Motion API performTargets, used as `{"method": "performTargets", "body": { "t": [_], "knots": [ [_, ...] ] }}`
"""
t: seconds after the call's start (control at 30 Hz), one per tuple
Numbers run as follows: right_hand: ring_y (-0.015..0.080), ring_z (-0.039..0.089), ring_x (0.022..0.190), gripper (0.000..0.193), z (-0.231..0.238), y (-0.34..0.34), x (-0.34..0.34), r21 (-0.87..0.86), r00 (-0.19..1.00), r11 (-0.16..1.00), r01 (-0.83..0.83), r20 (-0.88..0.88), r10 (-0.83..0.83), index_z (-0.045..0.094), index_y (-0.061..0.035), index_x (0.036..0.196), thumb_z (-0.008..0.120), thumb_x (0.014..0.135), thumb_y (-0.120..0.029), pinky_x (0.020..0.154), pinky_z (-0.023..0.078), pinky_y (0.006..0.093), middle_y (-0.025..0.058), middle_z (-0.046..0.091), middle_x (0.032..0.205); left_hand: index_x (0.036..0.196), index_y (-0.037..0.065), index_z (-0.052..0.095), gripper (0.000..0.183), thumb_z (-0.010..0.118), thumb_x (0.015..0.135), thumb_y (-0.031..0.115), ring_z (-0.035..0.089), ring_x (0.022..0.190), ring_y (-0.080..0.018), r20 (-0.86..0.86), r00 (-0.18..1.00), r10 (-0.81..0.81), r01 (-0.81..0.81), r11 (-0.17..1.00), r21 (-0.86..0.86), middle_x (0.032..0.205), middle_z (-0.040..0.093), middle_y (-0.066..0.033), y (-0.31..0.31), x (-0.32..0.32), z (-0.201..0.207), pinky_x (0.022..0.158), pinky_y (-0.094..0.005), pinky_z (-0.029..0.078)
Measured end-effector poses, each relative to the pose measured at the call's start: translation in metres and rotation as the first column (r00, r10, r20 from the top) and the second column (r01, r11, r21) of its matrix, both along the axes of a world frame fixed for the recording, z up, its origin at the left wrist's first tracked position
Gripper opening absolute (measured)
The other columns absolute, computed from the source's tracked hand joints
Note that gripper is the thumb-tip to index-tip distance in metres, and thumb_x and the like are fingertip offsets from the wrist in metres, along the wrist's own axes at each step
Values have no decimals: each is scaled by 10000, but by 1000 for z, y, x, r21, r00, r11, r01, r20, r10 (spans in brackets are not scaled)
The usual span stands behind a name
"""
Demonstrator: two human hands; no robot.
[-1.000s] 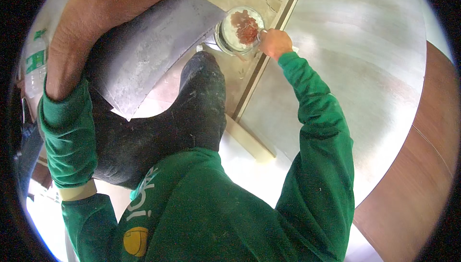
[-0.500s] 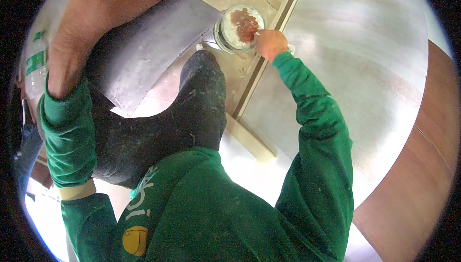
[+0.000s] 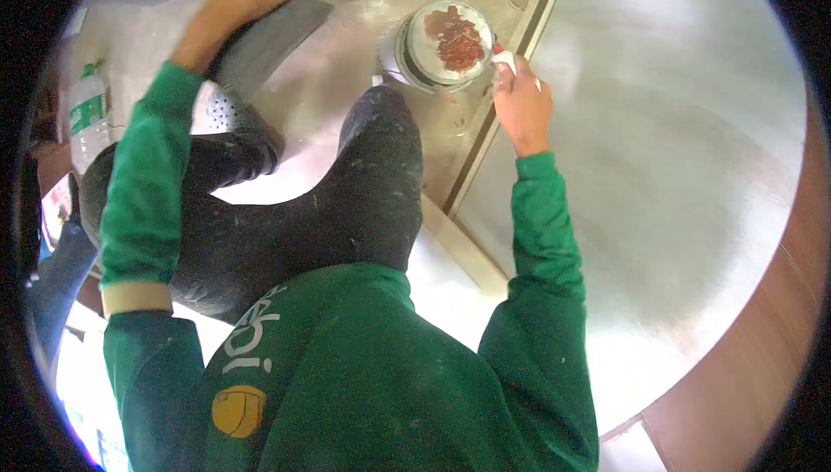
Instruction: The person uses a putty knife to apply a reddish-brown substance to a wooden cabinet frame and a large cylindrical column. They scoop the material from a bucket and spread it onto the surfaces, working in a room with other construction workers.
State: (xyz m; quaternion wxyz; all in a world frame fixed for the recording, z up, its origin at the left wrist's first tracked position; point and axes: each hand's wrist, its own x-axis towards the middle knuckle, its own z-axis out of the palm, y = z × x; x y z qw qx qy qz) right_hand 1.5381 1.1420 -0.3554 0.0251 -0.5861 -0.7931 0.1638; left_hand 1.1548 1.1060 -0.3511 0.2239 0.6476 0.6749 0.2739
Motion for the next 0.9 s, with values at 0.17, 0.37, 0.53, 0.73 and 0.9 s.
{"method": "performTargets", "body": {
  "t": [0.17, 0.37, 0.53, 0.73, 0.9],
  "knots": [
    [124, 595, 651, 231, -17, -49, 11, -197, 757, 936, 292, -550, -352, 615, -16, 1043, 538, 936, -207, 606, 459, 291, 56, 659, 766, 746, 15, 699, 254, 652, 687, 258, 654, 778, -378, 25, 1000, -10, 21, 860, -510, 833, 670, -223, -18, 50, -196, 718, -447, 510],
    [92, 551, 693, 207, -7, -90, 32, -269, 690, 873, 408, -536, -487, 628, 1, 1012, 577, 918, -176, 634, 444, 271, 33, 627, 762, 821, 51, 713, 336, 665, 746, 375, 644, 811, -398, 50, 972, -228, 215, 791, -572, 875, 678, -194, -40, 131, -312, 749, -475, 500],
    [85, 527, 735, 227, -18, -112, 49, -345, 616, 785, 515, -487, -619, 631, -2, 1011, 601, 920, -208, 665, 436, 265, 30, 615, 780, 894, 34, 709, 466, 773, 679, 442, 648, 837, -409, 45, 991, 130, -68, 750, -658, 901, 678, -203, -35, 170, -282, 748, -468, 508],
    [95, 540, 782, 242, -14, -136, 61, -411, 563, 742, 530, -483, -670, 626, -4, 1049, 609, 921, -209, 701, 440, 268, 42, 628, 835, 881, 9, 703, 502, 802, 650, 444, 662, 915, -366, -12, 998, 54, -51, 819, -572, 963, 676, -236, -23, 167, -292, 758, -440, 527],
    [104, 540, 788, 243, -3, -141, 47, -303, 639, 824, 478, -523, -563, 610, -7, 1069, 608, 907, -188, 727, 444, 279, 43, 626, 833, 892, 9, 718, 351, 754, 733, 321, 681, 848, -319, -44, 998, -48, 11, 787, -617, 933, 694, -213, -44, 94, -329, 682, -402, 532]
  ]
}}
